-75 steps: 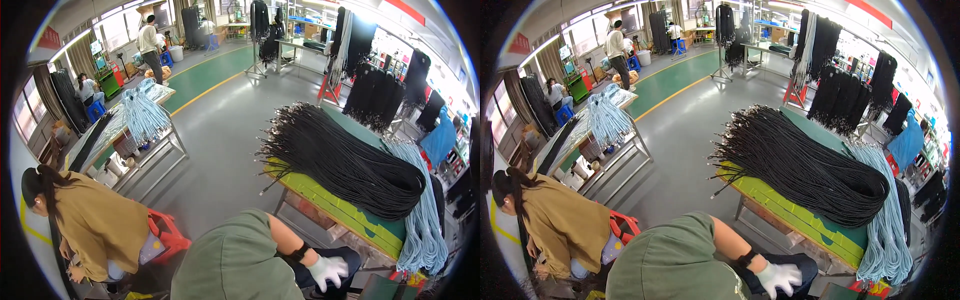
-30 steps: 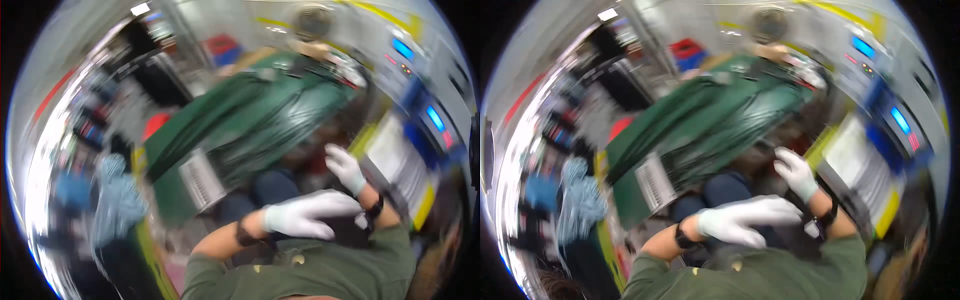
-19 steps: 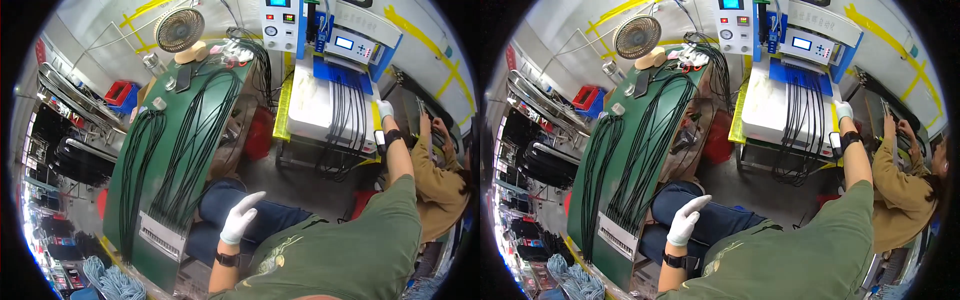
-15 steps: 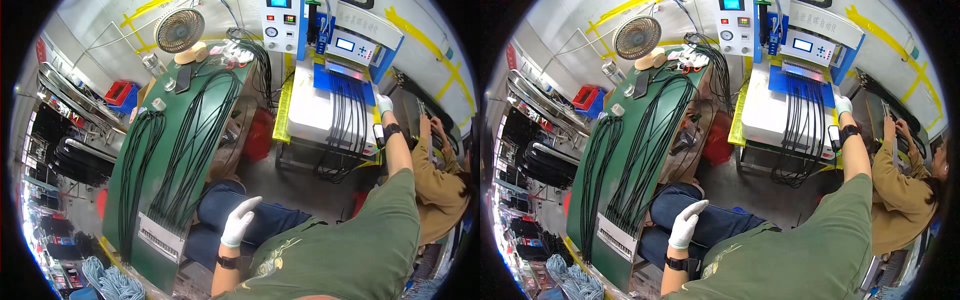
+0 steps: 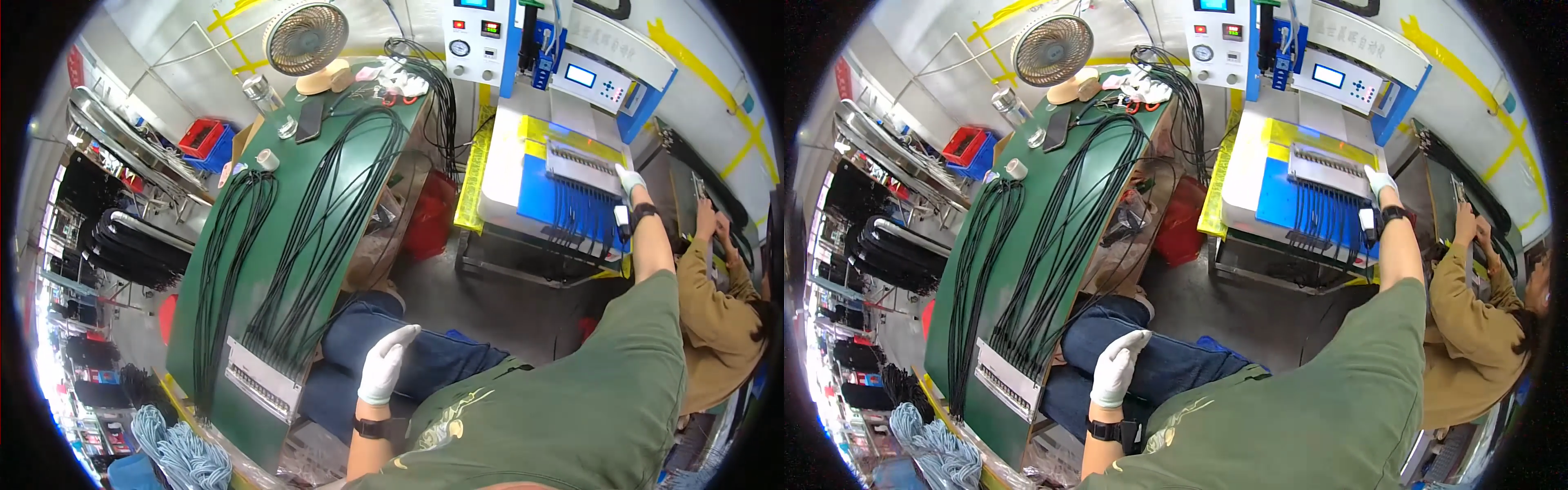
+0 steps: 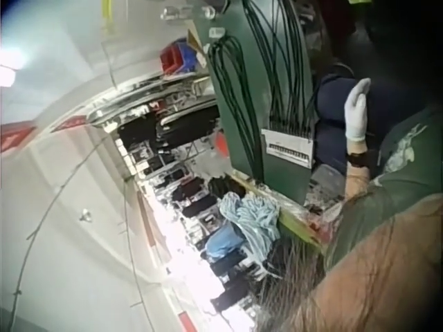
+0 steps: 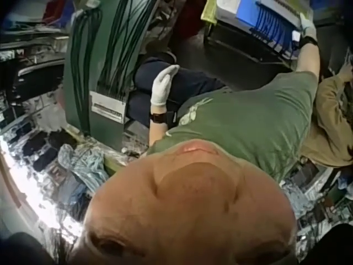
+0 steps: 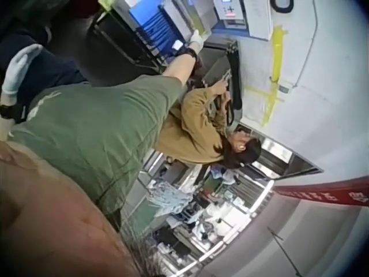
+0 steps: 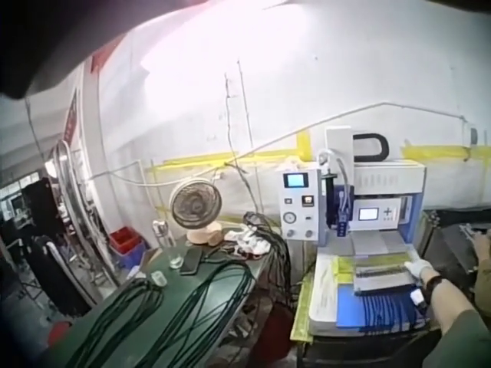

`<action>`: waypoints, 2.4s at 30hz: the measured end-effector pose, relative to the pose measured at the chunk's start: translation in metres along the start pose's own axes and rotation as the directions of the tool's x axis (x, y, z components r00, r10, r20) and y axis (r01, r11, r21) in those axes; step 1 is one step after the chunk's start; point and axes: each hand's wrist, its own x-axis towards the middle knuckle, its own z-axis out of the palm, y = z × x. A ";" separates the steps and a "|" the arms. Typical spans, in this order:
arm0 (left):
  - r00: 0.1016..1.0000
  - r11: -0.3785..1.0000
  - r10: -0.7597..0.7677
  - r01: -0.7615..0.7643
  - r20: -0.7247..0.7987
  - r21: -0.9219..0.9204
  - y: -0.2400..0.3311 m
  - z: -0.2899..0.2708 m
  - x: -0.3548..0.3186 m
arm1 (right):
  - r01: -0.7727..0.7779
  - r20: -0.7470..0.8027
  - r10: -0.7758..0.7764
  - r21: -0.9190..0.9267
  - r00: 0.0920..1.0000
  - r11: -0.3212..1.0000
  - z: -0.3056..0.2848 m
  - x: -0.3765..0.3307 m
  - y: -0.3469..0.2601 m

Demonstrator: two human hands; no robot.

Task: The person places a metal fixture onto the machine, retrieves a bundle of black cables, and inserts the cable ends one at a time into the fixture slots before removing the loaded fixture.

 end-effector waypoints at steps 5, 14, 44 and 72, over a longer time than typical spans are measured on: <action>0.999 0.995 -0.040 0.041 -0.008 0.087 0.009 0.008 0.004 | 0.447 -0.318 -0.323 0.497 0.891 0.744 0.036 -0.044 -0.016; 0.999 1.000 0.018 -0.018 -0.040 -0.022 0.032 0.019 0.006 | 0.552 -0.329 -0.565 0.784 0.757 0.283 -0.045 -0.117 -0.084; 0.606 0.866 0.132 -0.455 -0.784 -0.206 0.058 -0.088 -0.164 | 0.764 0.637 -0.488 0.264 -0.597 -0.589 0.112 -0.838 -0.606; 0.795 0.968 0.147 -0.238 -0.589 -0.081 0.106 -0.202 -0.108 | 0.260 -0.315 -0.824 0.942 0.470 -0.212 -0.304 -0.291 -0.120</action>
